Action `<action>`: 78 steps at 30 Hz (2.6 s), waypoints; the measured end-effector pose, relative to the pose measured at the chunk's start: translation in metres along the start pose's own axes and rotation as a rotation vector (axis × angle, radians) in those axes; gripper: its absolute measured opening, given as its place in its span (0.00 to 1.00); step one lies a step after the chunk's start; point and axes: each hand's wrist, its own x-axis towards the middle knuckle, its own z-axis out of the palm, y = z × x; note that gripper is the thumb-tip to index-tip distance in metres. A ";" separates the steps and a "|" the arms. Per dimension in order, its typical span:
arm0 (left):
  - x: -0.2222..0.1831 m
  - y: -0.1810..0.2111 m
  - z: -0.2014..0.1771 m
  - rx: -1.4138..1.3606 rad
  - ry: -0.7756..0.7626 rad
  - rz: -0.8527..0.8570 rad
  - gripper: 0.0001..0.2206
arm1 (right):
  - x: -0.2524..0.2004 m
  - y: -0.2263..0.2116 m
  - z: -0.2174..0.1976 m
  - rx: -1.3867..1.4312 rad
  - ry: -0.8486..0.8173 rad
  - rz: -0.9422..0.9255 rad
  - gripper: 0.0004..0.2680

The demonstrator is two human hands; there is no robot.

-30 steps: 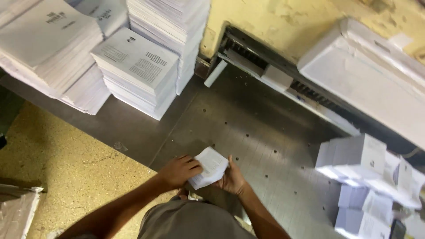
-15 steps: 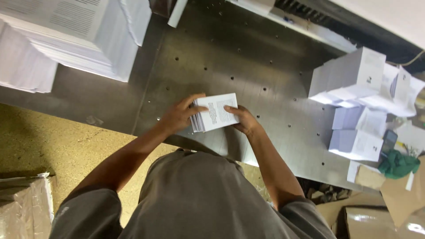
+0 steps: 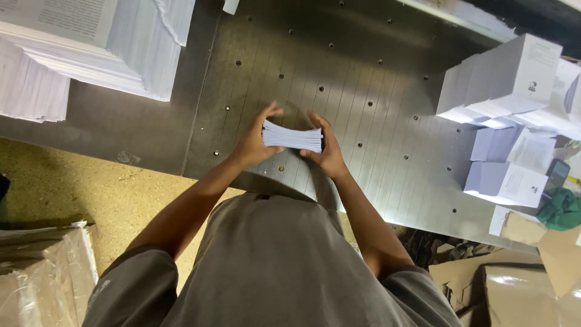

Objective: The person is picking up small stacks of booklets, aligning the edges by tapping them on the table, and stacking them into larger piles.

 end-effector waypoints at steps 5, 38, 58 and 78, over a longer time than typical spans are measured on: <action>-0.003 0.016 0.003 -0.159 -0.009 0.017 0.55 | -0.003 0.011 -0.009 -0.196 -0.081 -0.006 0.46; -0.006 -0.026 0.018 -0.088 -0.103 -0.042 0.24 | -0.030 0.064 -0.014 -0.179 0.079 -0.049 0.20; 0.047 0.095 0.053 0.674 -0.395 0.061 0.30 | -0.065 -0.071 -0.102 -0.430 0.090 -0.029 0.23; 0.080 0.158 0.393 -0.661 -0.290 -0.816 0.37 | -0.174 -0.163 -0.261 0.437 1.175 0.262 0.14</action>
